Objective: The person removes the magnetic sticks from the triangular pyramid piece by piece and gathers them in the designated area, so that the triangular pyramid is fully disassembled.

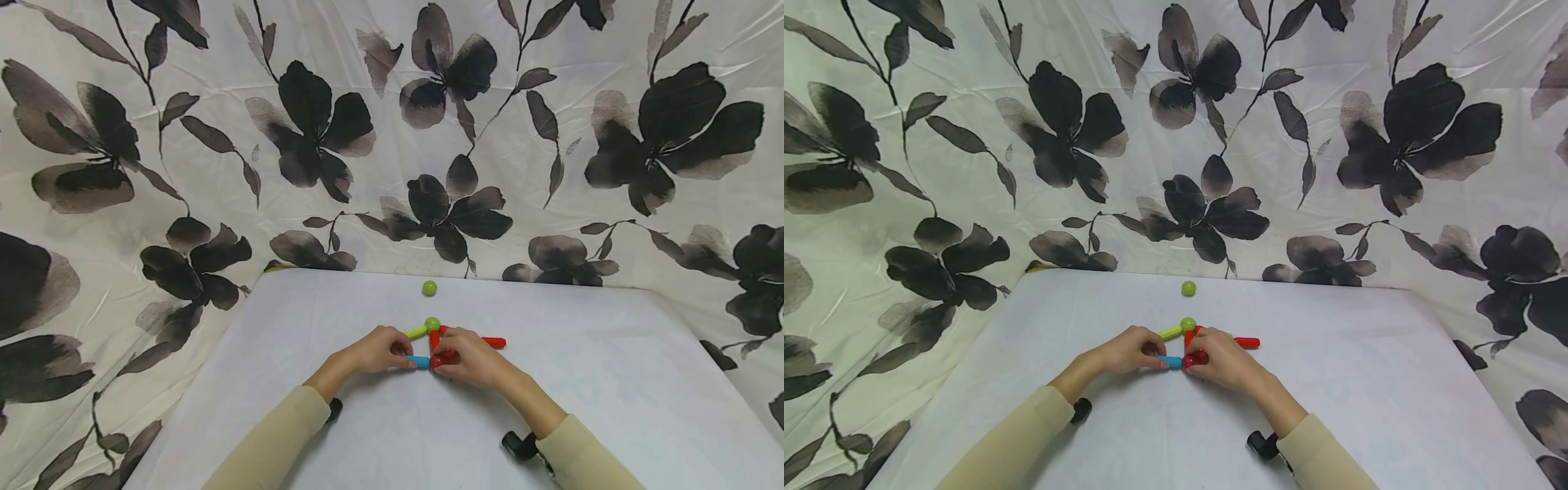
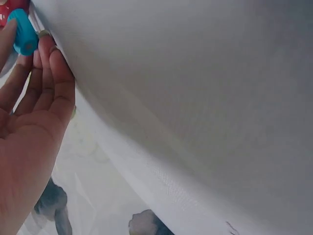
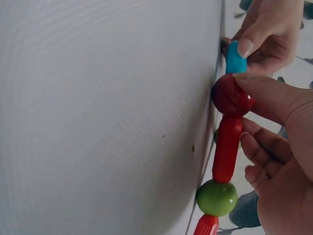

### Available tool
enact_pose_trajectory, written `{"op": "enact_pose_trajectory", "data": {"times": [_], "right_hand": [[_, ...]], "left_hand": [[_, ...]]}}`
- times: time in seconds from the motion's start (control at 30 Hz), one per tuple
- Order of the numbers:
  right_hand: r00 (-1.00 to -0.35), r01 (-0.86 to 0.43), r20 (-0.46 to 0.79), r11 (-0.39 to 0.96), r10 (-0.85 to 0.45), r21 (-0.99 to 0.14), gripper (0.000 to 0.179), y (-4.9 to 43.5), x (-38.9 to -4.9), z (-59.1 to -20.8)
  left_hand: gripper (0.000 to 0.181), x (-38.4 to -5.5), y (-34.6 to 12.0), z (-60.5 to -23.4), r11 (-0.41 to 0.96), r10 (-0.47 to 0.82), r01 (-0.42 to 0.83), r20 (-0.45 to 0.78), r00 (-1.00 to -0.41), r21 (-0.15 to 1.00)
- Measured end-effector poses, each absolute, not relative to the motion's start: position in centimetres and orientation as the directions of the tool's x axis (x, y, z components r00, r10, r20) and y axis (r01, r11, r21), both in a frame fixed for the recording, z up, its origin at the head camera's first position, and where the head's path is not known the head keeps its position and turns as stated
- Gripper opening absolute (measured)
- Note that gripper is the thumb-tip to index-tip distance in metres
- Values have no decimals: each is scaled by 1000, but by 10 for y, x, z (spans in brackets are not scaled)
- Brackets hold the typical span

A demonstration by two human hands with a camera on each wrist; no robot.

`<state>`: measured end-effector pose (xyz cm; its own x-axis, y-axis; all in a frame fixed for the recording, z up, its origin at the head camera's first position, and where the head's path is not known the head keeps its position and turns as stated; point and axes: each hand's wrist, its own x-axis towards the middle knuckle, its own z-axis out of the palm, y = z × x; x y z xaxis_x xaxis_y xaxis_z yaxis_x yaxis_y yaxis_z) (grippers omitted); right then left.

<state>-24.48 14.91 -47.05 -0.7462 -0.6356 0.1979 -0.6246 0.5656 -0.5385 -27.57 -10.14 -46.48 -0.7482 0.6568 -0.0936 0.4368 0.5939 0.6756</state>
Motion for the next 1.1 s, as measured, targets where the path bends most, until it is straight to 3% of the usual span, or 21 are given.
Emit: {"op": "enact_pose_trajectory", "data": {"times": [0.5, 0.73, 1.1], "right_hand": [[-761, -597, 149, 594, -631, -539, 15, 150, -243, -466], [-773, -574, 123, 605, -622, -552, 16, 148, -242, -468], [-790, -561, 127, 623, -600, -545, 18, 149, -240, -467]], "left_hand": [[12, -275, -101, -464, 635, 618, 403, -121, -777, 659], [11, -270, -121, -461, 621, 601, 410, -70, -796, 668], [12, -298, -171, -452, 672, 437, 352, 35, -899, 652]]}}
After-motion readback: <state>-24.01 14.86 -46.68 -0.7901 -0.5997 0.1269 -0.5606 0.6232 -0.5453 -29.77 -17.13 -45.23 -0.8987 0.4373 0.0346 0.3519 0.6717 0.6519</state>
